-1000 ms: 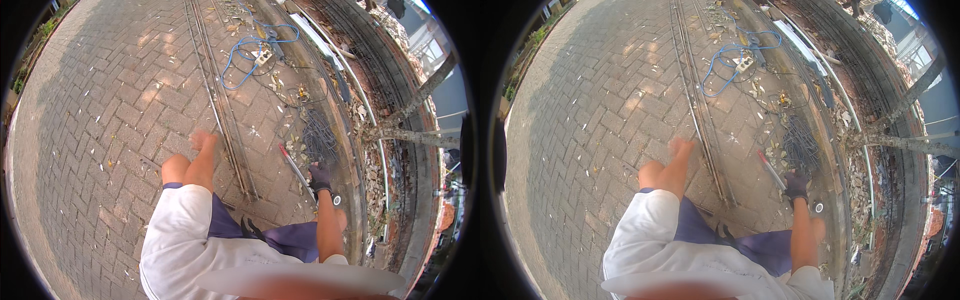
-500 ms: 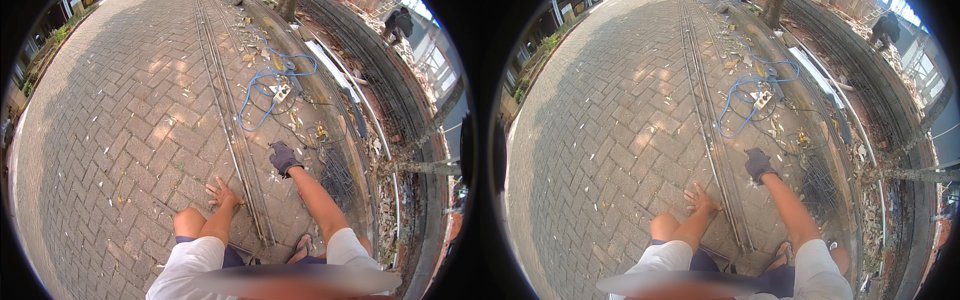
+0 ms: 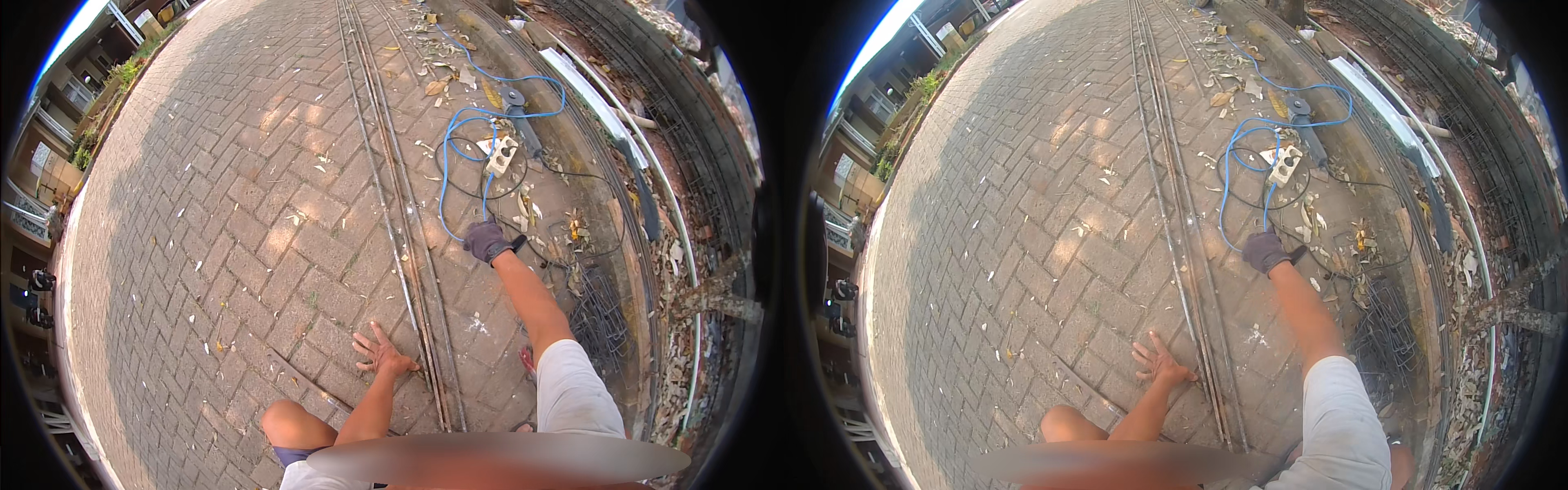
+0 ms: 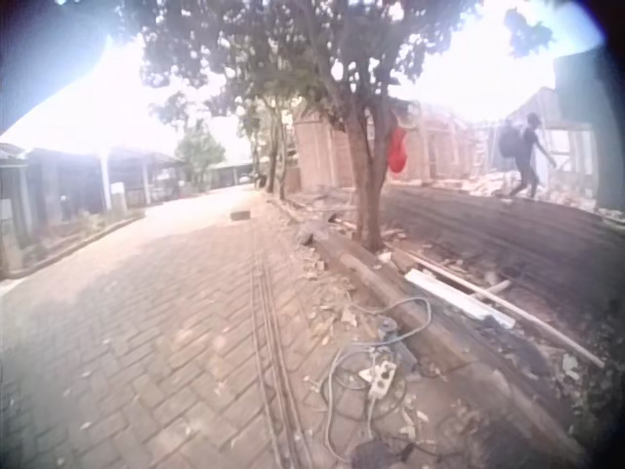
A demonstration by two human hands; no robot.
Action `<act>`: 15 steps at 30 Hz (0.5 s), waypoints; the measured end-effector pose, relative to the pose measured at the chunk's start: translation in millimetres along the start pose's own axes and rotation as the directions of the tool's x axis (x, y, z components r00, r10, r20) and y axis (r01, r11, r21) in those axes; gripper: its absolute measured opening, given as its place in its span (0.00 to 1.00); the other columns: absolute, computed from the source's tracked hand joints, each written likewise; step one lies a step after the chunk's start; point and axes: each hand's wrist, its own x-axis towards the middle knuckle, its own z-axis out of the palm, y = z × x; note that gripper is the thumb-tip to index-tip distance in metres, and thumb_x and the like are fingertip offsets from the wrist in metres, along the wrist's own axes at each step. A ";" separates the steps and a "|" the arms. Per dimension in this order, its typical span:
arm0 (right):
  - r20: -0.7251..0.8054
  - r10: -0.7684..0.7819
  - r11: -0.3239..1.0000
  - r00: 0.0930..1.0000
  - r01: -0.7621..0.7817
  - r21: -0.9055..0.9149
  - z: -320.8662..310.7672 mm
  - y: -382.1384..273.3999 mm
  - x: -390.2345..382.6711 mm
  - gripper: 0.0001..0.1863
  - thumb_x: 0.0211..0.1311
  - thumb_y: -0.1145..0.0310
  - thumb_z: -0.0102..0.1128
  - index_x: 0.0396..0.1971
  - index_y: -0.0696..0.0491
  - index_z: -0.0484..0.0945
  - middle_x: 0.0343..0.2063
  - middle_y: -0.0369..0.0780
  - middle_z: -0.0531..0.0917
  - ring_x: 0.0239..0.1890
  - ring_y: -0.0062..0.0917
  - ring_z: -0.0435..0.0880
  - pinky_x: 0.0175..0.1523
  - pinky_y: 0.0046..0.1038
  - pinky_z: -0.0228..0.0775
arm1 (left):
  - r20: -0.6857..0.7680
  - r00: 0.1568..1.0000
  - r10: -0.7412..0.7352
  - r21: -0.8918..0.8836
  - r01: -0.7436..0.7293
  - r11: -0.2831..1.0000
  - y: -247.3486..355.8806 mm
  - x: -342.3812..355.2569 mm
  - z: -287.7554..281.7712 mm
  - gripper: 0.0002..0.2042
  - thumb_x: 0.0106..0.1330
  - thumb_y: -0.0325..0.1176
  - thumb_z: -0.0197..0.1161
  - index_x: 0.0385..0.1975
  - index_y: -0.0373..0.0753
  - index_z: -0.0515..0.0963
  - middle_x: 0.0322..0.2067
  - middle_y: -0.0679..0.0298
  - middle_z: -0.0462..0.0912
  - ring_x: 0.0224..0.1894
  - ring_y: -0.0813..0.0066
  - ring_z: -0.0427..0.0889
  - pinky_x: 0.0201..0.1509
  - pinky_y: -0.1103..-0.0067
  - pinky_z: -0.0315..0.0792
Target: The person uses an angle grinder to cut several metal pipes on a paved outdoor area. After cutting, they inspect the ends of the pipes and handle them with gloved hands.
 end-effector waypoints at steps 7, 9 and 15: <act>0.011 0.319 0.947 0.948 -0.319 -0.037 -7.7 167.8 -144.6 0.16 0.65 0.66 0.55 0.49 0.47 0.86 0.46 0.46 0.88 0.49 0.44 0.88 0.59 0.50 0.71 | 0.017 1.000 -0.014 0.048 0.013 0.999 2.5 -1.5 -1.8 0.82 0.37 0.46 0.90 0.77 0.61 0.16 0.76 0.44 0.11 0.79 0.44 0.14 0.74 0.35 0.35; -0.141 0.234 0.970 0.962 -0.240 -0.029 -30.2 174.6 -192.4 0.18 0.64 0.66 0.56 0.53 0.47 0.84 0.47 0.46 0.87 0.50 0.45 0.87 0.59 0.47 0.73 | 0.025 1.000 -0.004 0.032 0.003 0.999 0.9 -2.0 -3.4 0.82 0.37 0.46 0.90 0.76 0.61 0.16 0.76 0.43 0.10 0.79 0.44 0.13 0.74 0.35 0.35; 0.111 0.115 0.969 0.987 -0.136 0.204 -70.4 99.4 -308.6 0.20 0.64 0.61 0.55 0.54 0.49 0.82 0.56 0.50 0.81 0.54 0.46 0.84 0.59 0.45 0.75 | 0.038 0.999 0.033 -0.007 -0.033 0.999 -3.1 -5.0 -5.8 0.83 0.35 0.46 0.90 0.76 0.61 0.15 0.76 0.44 0.09 0.79 0.45 0.12 0.75 0.36 0.34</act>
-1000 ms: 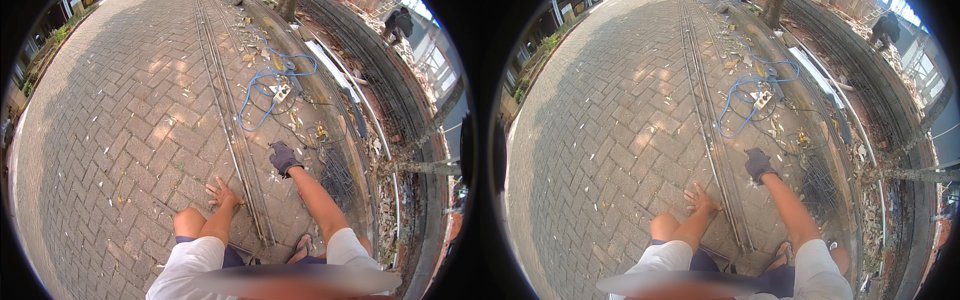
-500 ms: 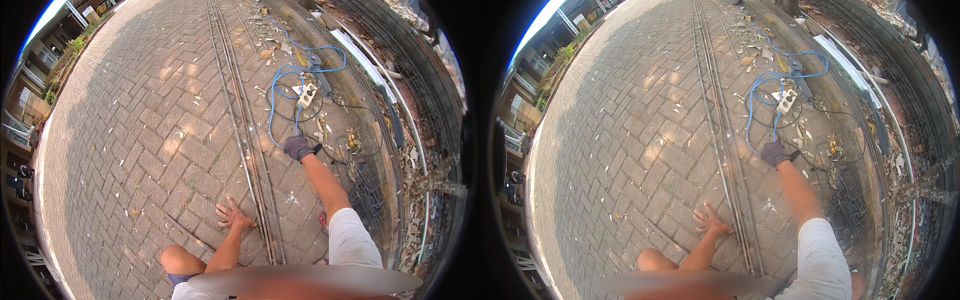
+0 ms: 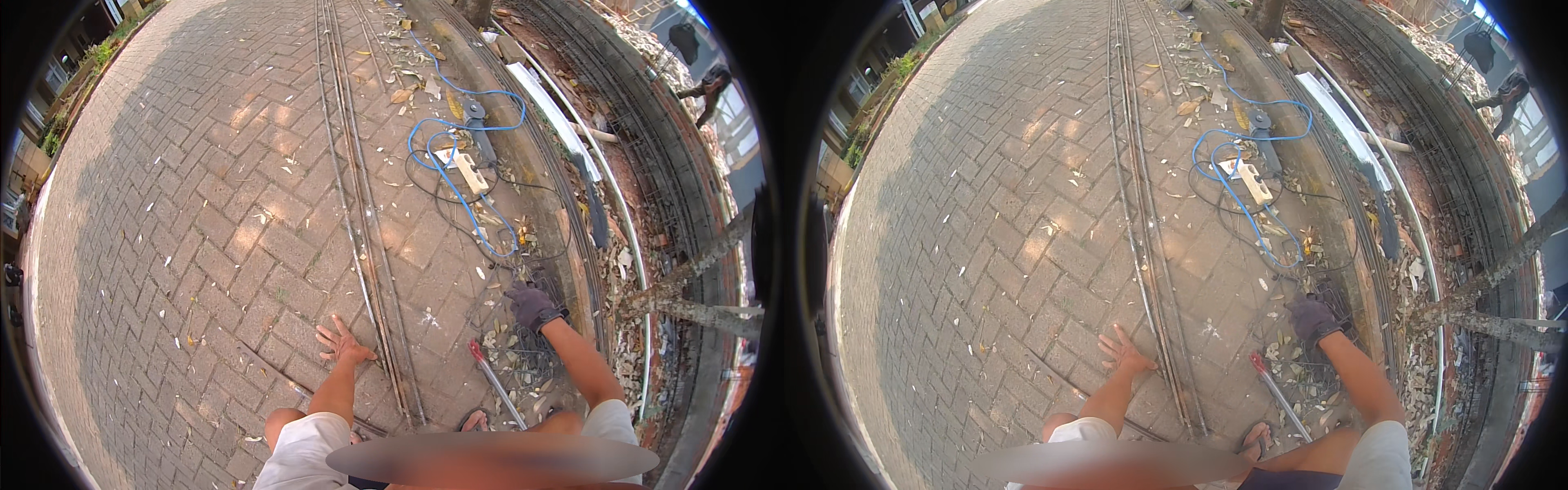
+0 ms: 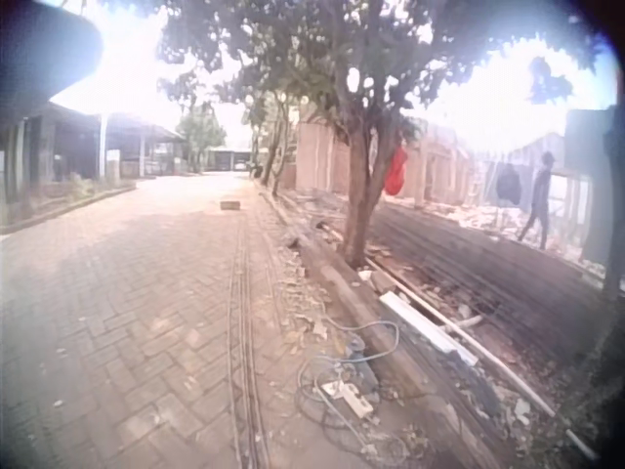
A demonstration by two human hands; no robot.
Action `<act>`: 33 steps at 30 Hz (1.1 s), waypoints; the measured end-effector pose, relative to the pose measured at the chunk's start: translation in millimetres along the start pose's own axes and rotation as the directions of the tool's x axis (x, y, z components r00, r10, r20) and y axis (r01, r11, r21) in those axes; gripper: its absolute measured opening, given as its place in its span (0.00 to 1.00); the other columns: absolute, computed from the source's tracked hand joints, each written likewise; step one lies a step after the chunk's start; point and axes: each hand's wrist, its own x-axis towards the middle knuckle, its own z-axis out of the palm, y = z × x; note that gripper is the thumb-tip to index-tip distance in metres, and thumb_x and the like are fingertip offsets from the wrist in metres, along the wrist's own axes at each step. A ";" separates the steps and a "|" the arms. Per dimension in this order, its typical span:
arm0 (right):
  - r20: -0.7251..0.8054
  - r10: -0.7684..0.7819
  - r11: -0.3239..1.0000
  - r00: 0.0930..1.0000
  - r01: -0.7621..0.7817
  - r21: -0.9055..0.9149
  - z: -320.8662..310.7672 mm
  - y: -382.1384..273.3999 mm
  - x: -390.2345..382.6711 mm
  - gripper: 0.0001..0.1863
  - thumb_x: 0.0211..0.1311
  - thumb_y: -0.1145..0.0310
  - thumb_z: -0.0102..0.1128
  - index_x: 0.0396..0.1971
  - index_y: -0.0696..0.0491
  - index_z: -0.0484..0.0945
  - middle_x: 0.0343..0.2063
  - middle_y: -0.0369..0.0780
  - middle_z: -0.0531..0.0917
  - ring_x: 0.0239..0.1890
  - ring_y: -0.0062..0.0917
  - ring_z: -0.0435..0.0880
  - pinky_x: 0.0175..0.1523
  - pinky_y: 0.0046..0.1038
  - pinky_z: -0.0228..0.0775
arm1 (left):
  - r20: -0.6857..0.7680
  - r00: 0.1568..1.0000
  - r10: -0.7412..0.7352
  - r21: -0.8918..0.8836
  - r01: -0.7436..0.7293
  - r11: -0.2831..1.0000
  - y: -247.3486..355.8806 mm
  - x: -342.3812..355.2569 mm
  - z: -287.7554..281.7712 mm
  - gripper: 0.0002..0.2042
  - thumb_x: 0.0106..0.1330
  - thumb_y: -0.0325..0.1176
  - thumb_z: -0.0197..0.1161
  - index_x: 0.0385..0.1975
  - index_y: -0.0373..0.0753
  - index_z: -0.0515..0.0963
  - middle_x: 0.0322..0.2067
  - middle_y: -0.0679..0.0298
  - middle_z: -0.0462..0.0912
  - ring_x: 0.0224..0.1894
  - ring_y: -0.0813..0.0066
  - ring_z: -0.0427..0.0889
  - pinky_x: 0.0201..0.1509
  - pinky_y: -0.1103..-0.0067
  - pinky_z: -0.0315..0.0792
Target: The person uses an angle grinder to cut several metal pipes on a paved outdoor area. After cutting, they inspect the ends of the pipes and handle them with gloved hands.
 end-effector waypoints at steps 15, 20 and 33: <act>0.640 0.011 0.992 0.769 -0.087 0.088 144.6 -13.8 -196.4 0.28 0.58 0.47 0.58 0.52 0.50 0.86 0.50 0.50 0.86 0.52 0.46 0.86 0.58 0.44 0.77 | -0.616 0.345 0.708 0.276 -0.747 0.605 9.7 -17.7 139.4 0.21 0.52 0.39 0.72 0.47 0.43 0.81 0.43 0.64 0.79 0.54 0.61 0.75 0.55 0.60 0.61; 0.552 0.277 0.906 0.786 -0.405 0.122 170.5 -26.1 -210.9 0.28 0.58 0.48 0.59 0.51 0.50 0.86 0.50 0.50 0.86 0.53 0.46 0.86 0.58 0.44 0.77 | -0.537 0.505 0.675 0.280 -0.648 0.708 28.2 -12.8 141.6 0.17 0.54 0.39 0.72 0.43 0.41 0.83 0.41 0.63 0.81 0.49 0.60 0.78 0.54 0.59 0.65; 0.590 0.482 0.733 0.649 -0.667 0.135 61.1 -33.5 -236.8 0.27 0.54 0.50 0.62 0.50 0.50 0.87 0.49 0.49 0.87 0.54 0.42 0.86 0.58 0.41 0.78 | -0.397 0.809 0.434 0.285 -0.341 0.896 -215.5 -3.3 -150.5 0.18 0.57 0.37 0.66 0.46 0.39 0.87 0.41 0.44 0.87 0.46 0.45 0.86 0.51 0.59 0.80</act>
